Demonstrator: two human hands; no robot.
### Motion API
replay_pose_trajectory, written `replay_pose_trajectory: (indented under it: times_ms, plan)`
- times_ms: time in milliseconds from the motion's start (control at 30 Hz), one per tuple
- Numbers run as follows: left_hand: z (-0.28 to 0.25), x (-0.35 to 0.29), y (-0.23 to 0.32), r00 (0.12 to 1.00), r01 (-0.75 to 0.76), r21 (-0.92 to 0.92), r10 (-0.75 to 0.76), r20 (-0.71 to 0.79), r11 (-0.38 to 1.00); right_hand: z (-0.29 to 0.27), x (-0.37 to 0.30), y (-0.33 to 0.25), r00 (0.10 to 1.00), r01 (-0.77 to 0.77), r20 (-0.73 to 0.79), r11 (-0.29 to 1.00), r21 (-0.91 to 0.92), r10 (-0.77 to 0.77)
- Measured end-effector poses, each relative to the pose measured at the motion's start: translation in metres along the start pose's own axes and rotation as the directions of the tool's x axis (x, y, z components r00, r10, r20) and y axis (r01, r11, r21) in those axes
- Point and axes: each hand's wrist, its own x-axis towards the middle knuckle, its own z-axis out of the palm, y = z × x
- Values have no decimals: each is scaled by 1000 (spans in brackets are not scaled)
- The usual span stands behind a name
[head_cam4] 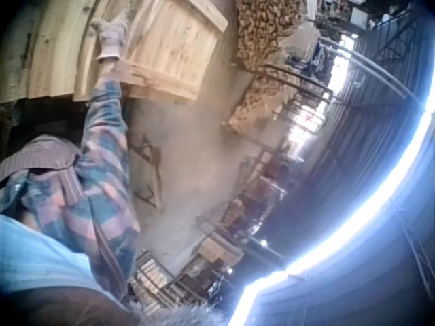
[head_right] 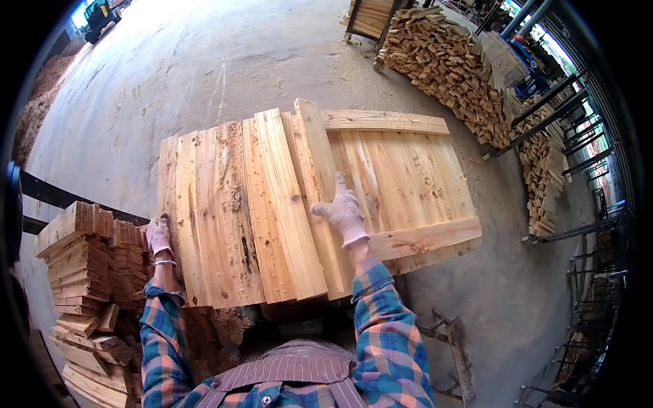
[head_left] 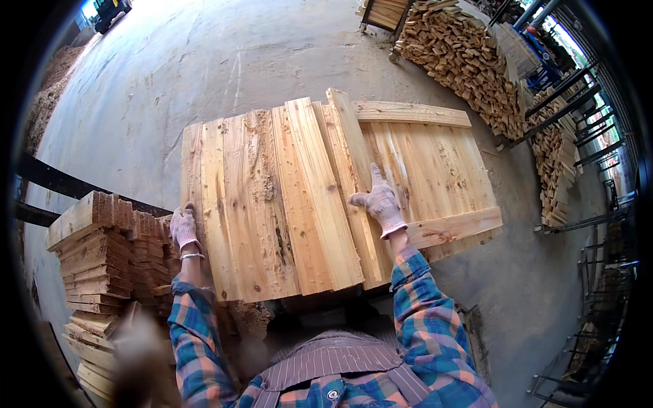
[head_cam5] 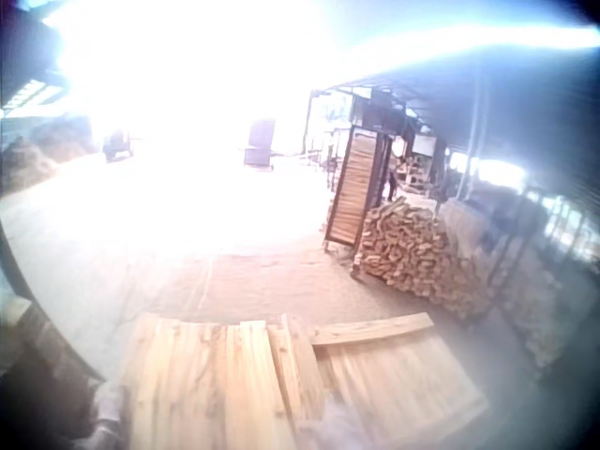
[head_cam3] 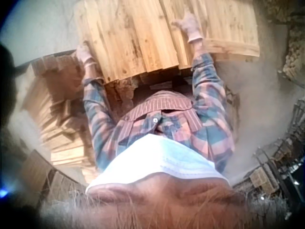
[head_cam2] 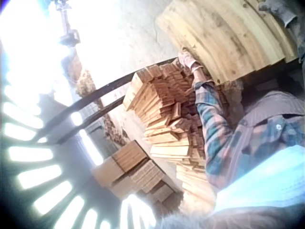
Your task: The person repeatedly picks up bundles of wooden planks from a large pile and places them onto a wooden pallet. They arrange the planks in layers, alternating the orientation of the boards to create a stable stack.
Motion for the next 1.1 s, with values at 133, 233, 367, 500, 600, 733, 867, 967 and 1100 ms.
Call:
replay_pose_trajectory:
  times_ms: [133,233,367,500,600,733,867,967,1100]
  plan:
    - [7,22,-50,1000,-8,-137,4,-24,991,-33,8,30,991,88,-94,992,-86,-97]
    - [11,25,-25,985,110,-257,-70,160,960,-24,21,64,971,83,-214,988,-133,-110]
    - [9,31,-31,979,142,-262,-96,180,954,17,20,70,941,138,-296,984,-115,-166]
    - [6,28,-45,994,41,-306,-9,105,951,23,12,66,899,251,-376,968,22,-224]
    - [3,29,-37,989,57,-246,-21,149,968,20,13,67,891,254,-363,962,-101,-274]
    - [-9,17,-14,982,121,95,-133,134,988,-4,-1,25,936,120,-217,829,-546,-278]
    - [3,12,16,982,148,136,-161,93,980,22,-23,-56,988,132,19,779,-612,-153]
    - [14,17,11,989,142,140,-147,29,980,46,-37,-106,977,185,51,700,-689,-208]
    - [37,38,-37,999,47,188,-48,-3,981,-10,-22,-69,985,163,31,975,152,-170]
